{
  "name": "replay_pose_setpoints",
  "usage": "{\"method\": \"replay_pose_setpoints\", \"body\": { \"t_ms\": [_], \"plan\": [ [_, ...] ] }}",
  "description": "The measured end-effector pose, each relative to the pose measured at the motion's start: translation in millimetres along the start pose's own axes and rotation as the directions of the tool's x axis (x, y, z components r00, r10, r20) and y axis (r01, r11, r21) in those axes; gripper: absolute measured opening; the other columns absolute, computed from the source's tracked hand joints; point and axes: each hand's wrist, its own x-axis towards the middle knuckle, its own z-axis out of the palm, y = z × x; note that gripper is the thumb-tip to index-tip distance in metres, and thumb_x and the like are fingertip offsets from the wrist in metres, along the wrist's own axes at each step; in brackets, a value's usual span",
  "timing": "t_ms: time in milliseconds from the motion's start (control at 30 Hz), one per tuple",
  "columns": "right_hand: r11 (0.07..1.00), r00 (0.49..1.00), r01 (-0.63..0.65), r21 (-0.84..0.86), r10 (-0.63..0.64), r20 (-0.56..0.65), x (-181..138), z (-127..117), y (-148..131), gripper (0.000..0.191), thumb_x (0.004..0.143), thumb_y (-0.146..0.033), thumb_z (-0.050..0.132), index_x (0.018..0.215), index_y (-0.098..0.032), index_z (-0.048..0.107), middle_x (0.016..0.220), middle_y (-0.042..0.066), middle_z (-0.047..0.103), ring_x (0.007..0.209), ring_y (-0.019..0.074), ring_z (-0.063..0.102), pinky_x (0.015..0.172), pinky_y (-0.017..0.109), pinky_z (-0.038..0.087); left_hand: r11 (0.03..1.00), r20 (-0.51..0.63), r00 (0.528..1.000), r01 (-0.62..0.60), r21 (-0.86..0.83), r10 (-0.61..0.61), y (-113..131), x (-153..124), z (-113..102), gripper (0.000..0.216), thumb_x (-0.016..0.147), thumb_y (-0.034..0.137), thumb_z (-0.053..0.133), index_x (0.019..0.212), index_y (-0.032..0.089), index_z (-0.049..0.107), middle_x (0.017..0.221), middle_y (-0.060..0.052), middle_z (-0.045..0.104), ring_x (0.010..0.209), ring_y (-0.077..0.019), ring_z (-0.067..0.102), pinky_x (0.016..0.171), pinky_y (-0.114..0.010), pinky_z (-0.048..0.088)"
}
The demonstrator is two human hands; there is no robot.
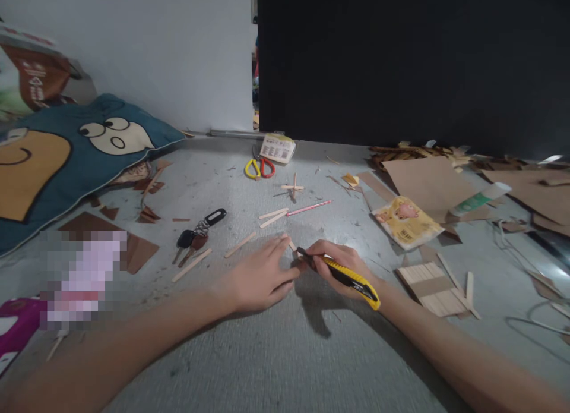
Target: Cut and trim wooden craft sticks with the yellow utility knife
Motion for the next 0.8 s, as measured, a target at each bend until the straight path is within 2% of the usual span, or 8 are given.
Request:
{"method": "replay_pose_setpoints", "body": {
  "t_ms": [67, 133, 267, 433, 633, 800],
  "plan": [
    [0.997, 0.997, 0.068, -0.031, -0.067, 0.039, 2, -1, -2, 0.013, 0.103, -0.016, 0.047, 0.108, -0.024, 0.057, 0.088, 0.004, 0.07, 0.072, 0.0161, 0.067, 0.066, 0.027, 0.053, 1.0, 0.0, 1.0, 0.0, -0.003, 0.0, 0, 0, 0, 0.043, 0.103, 0.03, 0.056, 0.146, 0.024, 0.061, 0.16, -0.018, 0.046, 0.151, -0.0404, 0.042, 0.12, -0.059, 0.042],
    [0.994, 0.991, 0.089, -0.056, -0.083, 0.108, 5, -2, -5, 0.013, 0.103, -0.015, 0.048, 0.104, -0.023, 0.058, 0.09, 0.005, 0.069, 0.074, 0.0171, 0.066, 0.069, 0.028, 0.052, 1.0, 0.005, 1.0, 0.006, 0.008, -0.006, 1, 0, 0, 0.041, 0.103, 0.03, 0.056, 0.143, 0.023, 0.063, 0.16, -0.018, 0.047, 0.151, -0.0398, 0.043, 0.121, -0.058, 0.041],
    [0.999, 0.98, 0.012, -0.029, -0.006, 0.198, 13, -8, -10, 0.009, 0.102, -0.017, 0.052, 0.097, -0.023, 0.057, 0.085, 0.003, 0.064, 0.068, 0.0156, 0.06, 0.066, 0.028, 0.048, 1.0, 0.019, 1.0, 0.018, 0.017, -0.019, 1, 0, -1, 0.039, 0.103, 0.03, 0.057, 0.14, 0.023, 0.066, 0.16, -0.016, 0.047, 0.152, -0.0374, 0.042, 0.124, -0.055, 0.038],
    [0.986, 0.977, -0.13, 0.104, 0.109, 0.184, 20, -11, -5, 0.009, 0.102, -0.026, 0.054, 0.095, -0.024, 0.059, 0.078, 0.0, 0.062, 0.062, 0.0141, 0.054, 0.06, 0.028, 0.042, 0.999, 0.019, 1.0, -0.002, 0.038, 0.001, 1, 1, 0, 0.046, 0.105, 0.032, 0.053, 0.15, 0.023, 0.057, 0.161, -0.018, 0.046, 0.153, -0.039, 0.041, 0.121, -0.056, 0.04],
    [0.861, 0.933, -0.358, 0.363, 0.34, 0.113, 19, -10, 8, 0.031, 0.104, -0.05, 0.055, 0.09, -0.023, 0.063, 0.07, 0.001, 0.066, 0.062, 0.0166, 0.06, 0.062, 0.03, 0.044, 1.0, 0.009, 1.0, 0.003, 0.015, -0.003, 0, 1, 0, 0.043, 0.103, 0.031, 0.056, 0.146, 0.024, 0.062, 0.162, -0.018, 0.046, 0.152, -0.0409, 0.042, 0.119, -0.057, 0.042],
    [0.691, 0.861, -0.482, 0.539, 0.486, 0.148, 22, -9, 7, 0.03, 0.098, -0.049, 0.062, 0.086, -0.022, 0.066, 0.071, 0.001, 0.07, 0.065, 0.0184, 0.066, 0.066, 0.031, 0.049, 1.0, 0.022, 1.0, 0.014, 0.027, -0.015, 2, 1, -2, 0.036, 0.103, 0.03, 0.056, 0.137, 0.022, 0.067, 0.161, -0.018, 0.047, 0.152, -0.0408, 0.042, 0.119, -0.056, 0.042]
  ]
}}
